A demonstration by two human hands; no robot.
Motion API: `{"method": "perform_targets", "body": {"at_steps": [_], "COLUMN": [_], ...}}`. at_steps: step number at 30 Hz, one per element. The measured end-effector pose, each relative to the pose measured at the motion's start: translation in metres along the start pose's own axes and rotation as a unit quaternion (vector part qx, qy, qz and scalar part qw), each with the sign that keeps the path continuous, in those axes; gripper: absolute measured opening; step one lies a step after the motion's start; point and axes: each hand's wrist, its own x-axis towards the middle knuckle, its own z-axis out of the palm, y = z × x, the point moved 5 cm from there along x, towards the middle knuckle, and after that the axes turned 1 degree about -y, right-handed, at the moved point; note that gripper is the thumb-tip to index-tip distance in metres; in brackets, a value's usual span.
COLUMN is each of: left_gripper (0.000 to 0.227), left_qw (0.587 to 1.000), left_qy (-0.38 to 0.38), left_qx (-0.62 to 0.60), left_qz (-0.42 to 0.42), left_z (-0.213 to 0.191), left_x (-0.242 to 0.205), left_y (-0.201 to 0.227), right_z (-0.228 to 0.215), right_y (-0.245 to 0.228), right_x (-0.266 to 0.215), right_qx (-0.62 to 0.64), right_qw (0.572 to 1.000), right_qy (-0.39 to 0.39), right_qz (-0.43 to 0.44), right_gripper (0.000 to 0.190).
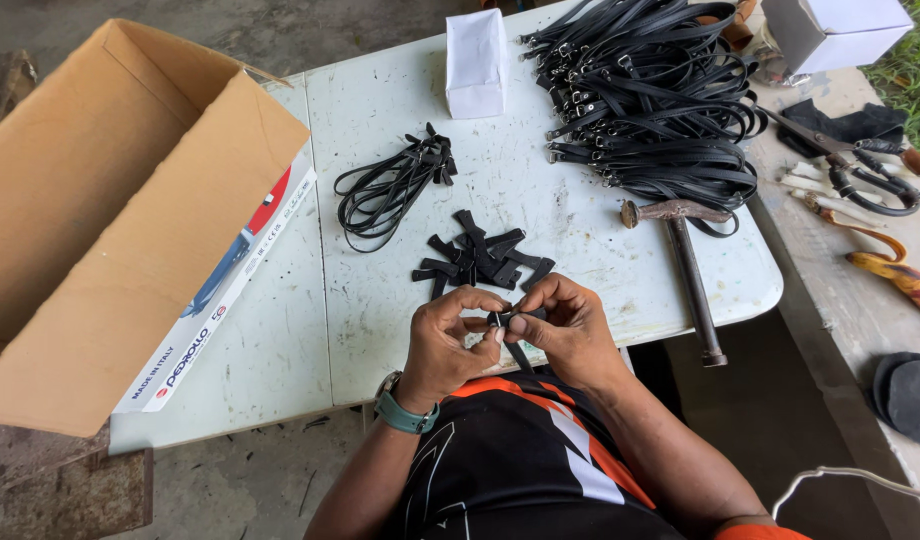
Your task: The person repeatedly picks up black straps and small metal hardware pieces from a table, threads the hardware onto the strap ends, and places the assembled units into a pile. The process is repeated continuously throughout the clip.
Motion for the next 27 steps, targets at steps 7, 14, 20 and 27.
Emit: {"method": "perform_targets", "body": {"at_steps": [7, 14, 20, 27], "left_gripper": [0.031, 0.027, 0.029, 0.029], "left_qw": [0.998, 0.999, 1.0, 0.999], "left_qy": [0.038, 0.002, 0.001, 0.031], "left_qx": [-0.047, -0.033, -0.005, -0.032], "left_qz": [-0.004, -0.021, 0.015, 0.007], "left_z": [0.0, -0.001, 0.002, -0.003], "left_x": [-0.001, 0.002, 0.0, 0.001], "left_y": [-0.007, -0.01, -0.004, -0.009], "right_z": [0.002, -0.003, -0.005, -0.004], "right_y": [0.0, 0.004, 0.008, 0.001], "right_x": [0.004, 0.006, 0.007, 0.007], "right_qx": [0.052, 0.061, -0.003, 0.073], "right_qw": [0.998, 0.998, 1.0, 0.997], "right_qy": [0.023, -0.002, -0.005, 0.004], "right_qz": [-0.013, 0.014, 0.005, 0.013], "right_gripper": [0.018, 0.017, 0.014, 0.016]}}
